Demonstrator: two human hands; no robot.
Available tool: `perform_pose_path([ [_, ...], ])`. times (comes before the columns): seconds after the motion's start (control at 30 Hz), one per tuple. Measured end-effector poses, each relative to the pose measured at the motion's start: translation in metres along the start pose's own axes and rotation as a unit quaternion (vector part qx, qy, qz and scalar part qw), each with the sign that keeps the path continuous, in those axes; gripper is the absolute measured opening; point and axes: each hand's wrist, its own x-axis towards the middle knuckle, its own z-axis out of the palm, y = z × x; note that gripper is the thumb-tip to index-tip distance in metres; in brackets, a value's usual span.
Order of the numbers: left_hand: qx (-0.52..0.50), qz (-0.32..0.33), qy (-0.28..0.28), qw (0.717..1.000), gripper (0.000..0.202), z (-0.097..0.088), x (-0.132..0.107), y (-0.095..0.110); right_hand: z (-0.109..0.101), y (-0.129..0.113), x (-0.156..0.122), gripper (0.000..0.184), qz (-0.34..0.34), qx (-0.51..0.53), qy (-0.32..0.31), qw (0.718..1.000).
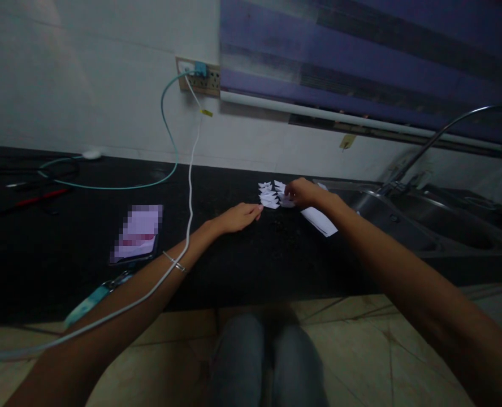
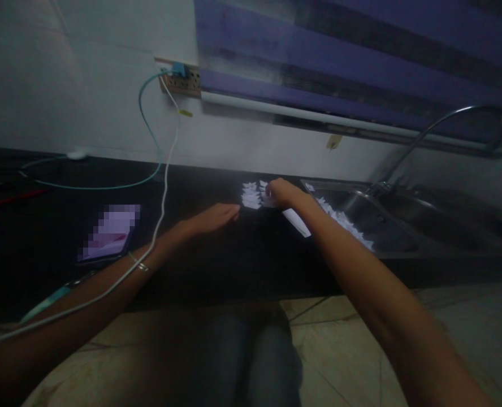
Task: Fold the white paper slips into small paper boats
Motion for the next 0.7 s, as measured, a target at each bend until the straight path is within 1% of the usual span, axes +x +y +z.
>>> perform_pose_path([
  [0.03,-0.003,-0.001,-0.002,1.000,0.043,0.000,0.000,0.000,-0.003,0.005,-0.005,0.019,0.015,-0.001,0.002,1.000],
  [0.07,-0.008,-0.004,-0.004,1.000,0.042,0.000,0.000,-0.001,-0.004,0.010,-0.013,0.017,0.031,-0.003,-0.012,0.999],
  [0.1,-0.013,-0.007,-0.007,1.000,0.041,0.000,-0.001,-0.001,-0.005,0.015,-0.022,0.012,0.053,-0.011,-0.041,0.998],
  [0.13,-0.018,-0.011,-0.011,1.000,0.040,0.000,-0.001,-0.001,-0.004,0.020,-0.033,0.014,0.080,-0.027,-0.070,0.994],
  [0.17,-0.022,-0.012,-0.014,1.000,0.040,0.000,-0.001,-0.002,-0.001,0.024,-0.044,0.022,0.111,-0.042,-0.091,0.989],
  [0.23,-0.022,-0.006,-0.016,1.000,0.040,0.001,0.000,-0.003,0.006,0.032,-0.068,0.041,0.167,-0.056,-0.099,0.979],
  [0.27,-0.018,0.000,-0.016,1.000,0.040,0.002,0.000,-0.004,0.010,0.034,-0.080,0.043,0.181,-0.059,-0.103,0.976],
  [0.33,-0.007,0.012,-0.012,1.000,0.041,0.003,0.001,-0.006,0.017,0.035,-0.099,0.038,0.177,-0.054,-0.096,0.978],
  [0.43,0.009,0.023,-0.005,1.000,0.043,0.004,0.002,-0.007,0.022,0.033,-0.116,0.039,0.170,-0.053,-0.076,0.981],
  [0.57,0.025,0.022,-0.009,0.999,0.045,0.005,0.003,-0.009,0.019,0.032,-0.125,0.041,0.159,-0.030,-0.068,0.985],
  [0.7,0.023,0.018,-0.014,0.999,0.044,0.005,0.003,-0.009,0.015,0.042,-0.128,0.040,0.136,0.005,-0.064,0.989],
])
